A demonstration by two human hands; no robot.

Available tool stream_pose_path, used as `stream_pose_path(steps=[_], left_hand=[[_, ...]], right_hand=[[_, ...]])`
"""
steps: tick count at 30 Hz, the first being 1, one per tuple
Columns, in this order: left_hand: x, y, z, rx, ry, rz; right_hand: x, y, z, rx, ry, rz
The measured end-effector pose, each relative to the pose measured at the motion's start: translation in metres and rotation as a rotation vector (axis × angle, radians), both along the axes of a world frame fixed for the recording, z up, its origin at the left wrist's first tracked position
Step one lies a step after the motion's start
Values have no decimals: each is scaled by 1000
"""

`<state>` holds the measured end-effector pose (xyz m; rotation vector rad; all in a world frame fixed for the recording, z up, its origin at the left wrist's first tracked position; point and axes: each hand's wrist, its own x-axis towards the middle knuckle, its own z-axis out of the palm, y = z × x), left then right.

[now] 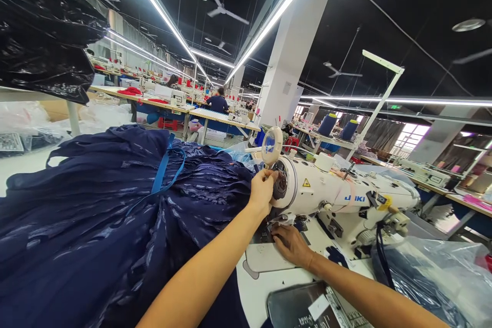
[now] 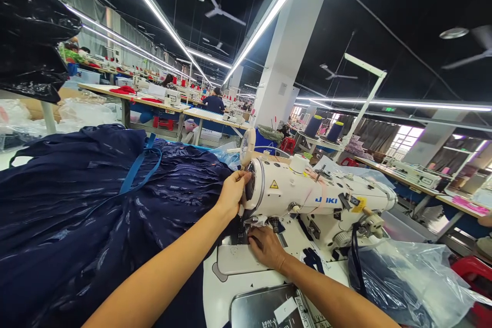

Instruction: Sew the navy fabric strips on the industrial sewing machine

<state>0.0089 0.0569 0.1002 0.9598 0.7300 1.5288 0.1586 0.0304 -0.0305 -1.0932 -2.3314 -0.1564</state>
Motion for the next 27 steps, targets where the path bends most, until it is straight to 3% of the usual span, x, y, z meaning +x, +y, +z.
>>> stream_pose_path(steps=[3, 5, 10, 14, 17, 19, 21, 27], left_hand=[[-11, 7, 4, 24, 108, 38], [-24, 16, 8, 51, 170, 155], [-80, 37, 23, 49, 217, 593], [-119, 40, 32, 20, 188, 1058], [-127, 35, 35, 80, 215, 1204], [-122, 31, 36, 156, 325, 1209], [-113, 26, 37, 265, 506, 1127], [-82, 11, 38, 460, 1035, 537]], right_hand=[[0, 0, 0, -4, 3, -7], [-1, 0, 1, -7, 6, -3], [-2, 0, 2, -10, -7, -5], [-2, 0, 2, -5, 16, -11], [-1, 1, 1, -10, 13, -6], [-1, 2, -1, -8, 10, -12], [0, 3, -2, 6, 9, -8], [2, 5, -2, 89, 19, 37]])
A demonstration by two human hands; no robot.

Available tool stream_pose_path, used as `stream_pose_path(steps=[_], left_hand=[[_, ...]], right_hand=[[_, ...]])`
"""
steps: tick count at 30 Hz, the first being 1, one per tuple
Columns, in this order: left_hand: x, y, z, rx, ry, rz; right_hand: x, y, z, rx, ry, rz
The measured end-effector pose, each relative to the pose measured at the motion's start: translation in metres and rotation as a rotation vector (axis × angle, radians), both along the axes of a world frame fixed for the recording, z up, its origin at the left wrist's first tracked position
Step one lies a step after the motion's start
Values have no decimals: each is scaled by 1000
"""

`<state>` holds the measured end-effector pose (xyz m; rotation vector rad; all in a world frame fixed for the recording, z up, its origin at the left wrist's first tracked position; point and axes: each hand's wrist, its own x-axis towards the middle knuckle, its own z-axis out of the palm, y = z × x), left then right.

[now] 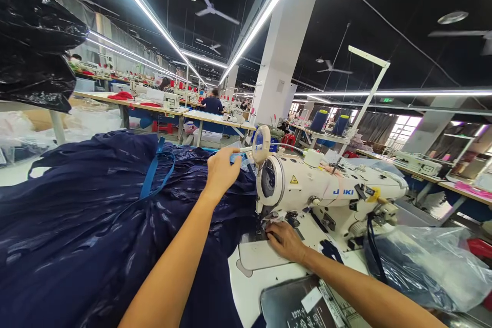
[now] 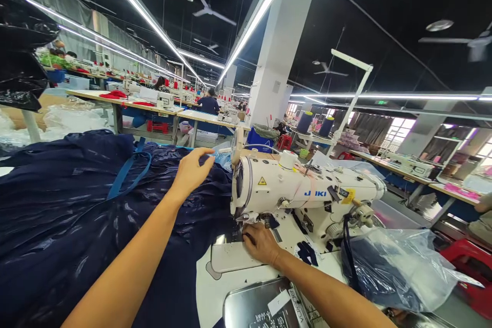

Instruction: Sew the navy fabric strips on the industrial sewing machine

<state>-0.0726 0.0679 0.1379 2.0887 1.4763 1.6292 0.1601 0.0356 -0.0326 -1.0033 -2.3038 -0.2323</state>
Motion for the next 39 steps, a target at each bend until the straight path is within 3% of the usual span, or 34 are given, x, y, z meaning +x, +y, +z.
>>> stream_pose_path(steps=[3, 5, 9, 13, 15, 19, 23, 26, 30, 34, 39], left_hand=[[13, -9, 0, -43, 138, -124], [22, -14, -2, -47, 126, -168], [36, -18, -13, -121, -50, -251], [35, -31, -37, -253, -328, -236], [32, -43, -52, -388, -485, -263], [39, -67, -81, -807, -746, -372], [57, -76, -97, -1037, -891, -448], [65, -76, -100, -1084, -966, -536], [58, -75, -100, -1042, -933, -630], [43, -79, -96, -999, -741, -709], [32, -84, -78, -839, -431, -626]], right_hand=[[2, 0, 0, 4, -2, -20], [4, 0, 0, 18, -8, -22], [6, -3, 5, 137, -27, 29], [5, -8, 15, 275, -53, 134], [3, -10, 19, 320, -87, 202], [0, -11, 24, 401, -207, 334], [-3, -12, 25, 472, -294, 401], [-5, -14, 27, 518, -329, 450], [-6, -16, 31, 525, -351, 481], [-6, -15, 31, 519, -313, 464], [-6, -14, 27, 503, -308, 412]])
